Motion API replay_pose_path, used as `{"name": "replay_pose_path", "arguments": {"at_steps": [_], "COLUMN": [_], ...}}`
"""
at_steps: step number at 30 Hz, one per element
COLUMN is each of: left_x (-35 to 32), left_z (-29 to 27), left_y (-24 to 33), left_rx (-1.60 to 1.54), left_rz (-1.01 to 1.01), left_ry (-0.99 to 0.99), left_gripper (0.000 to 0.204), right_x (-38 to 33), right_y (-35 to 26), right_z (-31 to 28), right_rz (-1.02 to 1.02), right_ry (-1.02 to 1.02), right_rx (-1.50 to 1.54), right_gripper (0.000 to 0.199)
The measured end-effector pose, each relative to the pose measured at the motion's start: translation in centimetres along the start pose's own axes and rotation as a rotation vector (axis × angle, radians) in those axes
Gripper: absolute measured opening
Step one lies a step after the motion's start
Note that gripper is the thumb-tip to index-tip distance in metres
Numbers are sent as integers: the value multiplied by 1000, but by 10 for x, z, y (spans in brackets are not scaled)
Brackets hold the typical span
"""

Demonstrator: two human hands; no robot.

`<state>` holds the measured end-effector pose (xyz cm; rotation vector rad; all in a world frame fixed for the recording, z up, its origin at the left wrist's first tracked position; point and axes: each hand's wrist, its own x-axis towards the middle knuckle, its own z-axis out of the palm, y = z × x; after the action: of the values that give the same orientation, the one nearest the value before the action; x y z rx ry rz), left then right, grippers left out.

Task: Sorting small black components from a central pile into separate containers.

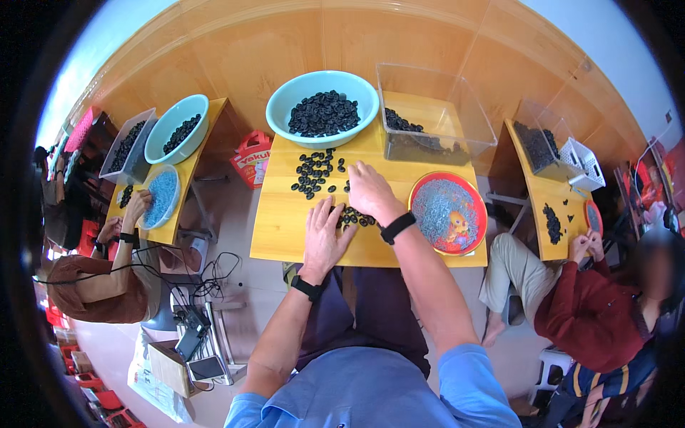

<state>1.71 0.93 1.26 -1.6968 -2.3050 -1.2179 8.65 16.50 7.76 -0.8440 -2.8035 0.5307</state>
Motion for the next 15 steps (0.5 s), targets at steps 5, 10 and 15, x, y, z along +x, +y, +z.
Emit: {"name": "replay_pose_path", "arguments": {"at_steps": [5, 10, 15], "left_x": [-1, -2, 1], "left_z": [7, 7, 1], "left_y": [-2, -7, 1], "left_rx": [134, 140, 162], "left_rz": [0, 1, 20], "left_ry": [-43, -41, -95], "left_gripper": [58, 60, 58], "right_x": [-9, -28, -15], "right_y": [19, 8, 13], "right_z": [44, 19, 7], "right_rz": [-123, -134, -57], "right_ry": [1, -115, 218], "right_rx": [-204, -86, -58], "right_gripper": [56, 36, 24]}}
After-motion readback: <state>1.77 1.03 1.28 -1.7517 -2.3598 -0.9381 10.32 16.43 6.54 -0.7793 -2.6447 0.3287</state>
